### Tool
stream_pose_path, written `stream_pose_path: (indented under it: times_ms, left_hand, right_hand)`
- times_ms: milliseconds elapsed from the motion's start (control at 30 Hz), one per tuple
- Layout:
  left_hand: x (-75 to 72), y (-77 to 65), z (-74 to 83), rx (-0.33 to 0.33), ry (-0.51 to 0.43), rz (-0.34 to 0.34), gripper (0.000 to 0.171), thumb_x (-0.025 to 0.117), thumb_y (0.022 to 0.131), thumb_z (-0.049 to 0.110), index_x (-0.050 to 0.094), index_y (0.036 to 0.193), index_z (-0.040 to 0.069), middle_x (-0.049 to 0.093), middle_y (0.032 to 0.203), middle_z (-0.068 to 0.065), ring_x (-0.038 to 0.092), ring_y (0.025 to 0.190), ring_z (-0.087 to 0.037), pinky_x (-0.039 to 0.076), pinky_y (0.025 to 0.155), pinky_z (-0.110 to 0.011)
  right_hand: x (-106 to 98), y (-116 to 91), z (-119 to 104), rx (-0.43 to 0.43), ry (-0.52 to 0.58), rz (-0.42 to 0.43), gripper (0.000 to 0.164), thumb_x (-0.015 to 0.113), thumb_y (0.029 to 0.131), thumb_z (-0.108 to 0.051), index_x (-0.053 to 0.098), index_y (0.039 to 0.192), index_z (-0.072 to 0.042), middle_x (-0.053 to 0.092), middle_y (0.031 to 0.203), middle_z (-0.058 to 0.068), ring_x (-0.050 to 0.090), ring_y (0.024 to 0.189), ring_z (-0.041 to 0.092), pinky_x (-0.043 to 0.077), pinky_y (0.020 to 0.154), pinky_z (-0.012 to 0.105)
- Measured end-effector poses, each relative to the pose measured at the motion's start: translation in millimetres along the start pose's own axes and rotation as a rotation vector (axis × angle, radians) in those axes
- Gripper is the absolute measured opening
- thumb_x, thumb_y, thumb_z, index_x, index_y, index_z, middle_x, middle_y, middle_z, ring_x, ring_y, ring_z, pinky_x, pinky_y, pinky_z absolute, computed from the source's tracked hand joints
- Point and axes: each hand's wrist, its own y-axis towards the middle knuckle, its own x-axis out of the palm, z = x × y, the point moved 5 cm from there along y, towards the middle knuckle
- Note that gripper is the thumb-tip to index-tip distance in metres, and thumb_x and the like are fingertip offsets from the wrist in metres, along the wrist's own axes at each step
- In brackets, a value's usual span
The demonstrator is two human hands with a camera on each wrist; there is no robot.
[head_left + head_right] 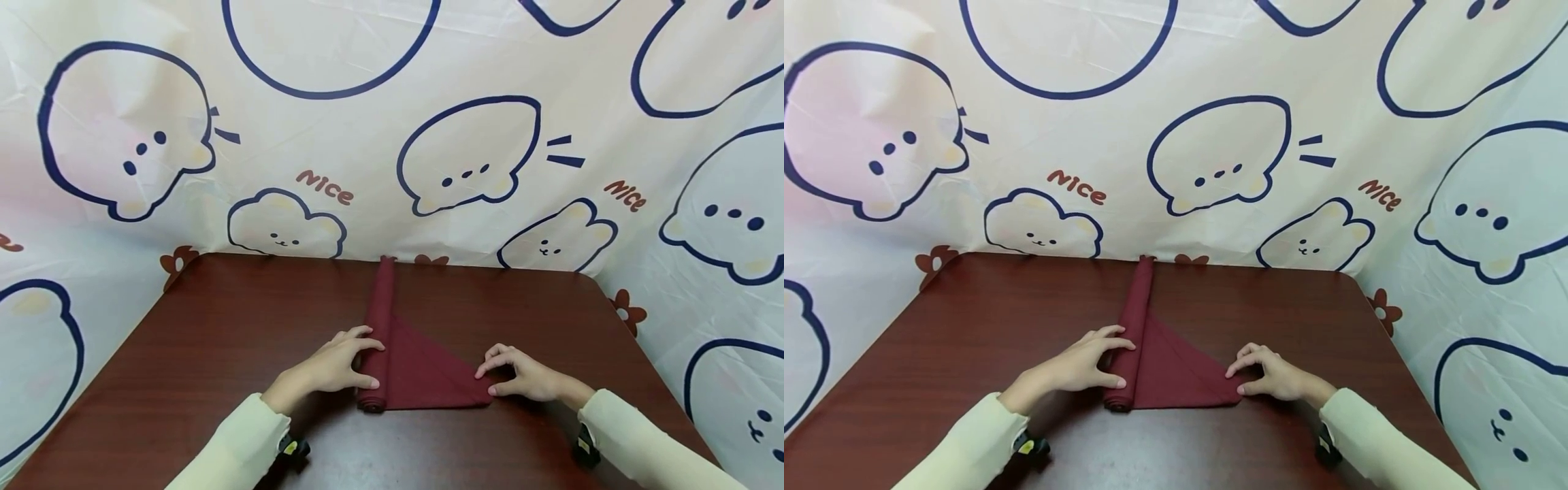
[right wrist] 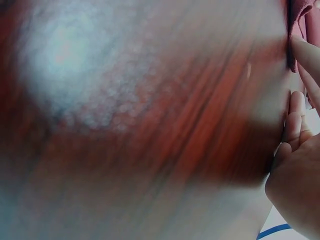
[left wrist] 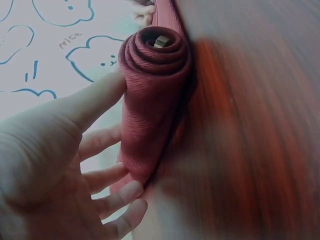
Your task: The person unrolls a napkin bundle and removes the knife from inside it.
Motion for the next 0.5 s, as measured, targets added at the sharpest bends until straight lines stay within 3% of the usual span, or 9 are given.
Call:
stream_pose_path:
  times_ms: [500]
  left_hand:
    - [-1.8, -5.1, -12.1, 0.023, -0.078, 0.002, 0.059, 0.082, 0.086, 0.028, 0.06, 0.138, 0.012, 0.036, 0.16, -0.018, 0.033, 0.145, -0.046, 0.037, 0.11, -0.064]
  right_hand:
    - [-1, 1, 2, 0.006, 0.002, 0.002, 0.025, 0.076, 0.09, -0.029, 0.075, 0.113, -0.019, 0.055, 0.116, 0.005, 0.043, 0.11, 0.006, 0.037, 0.095, 0.028]
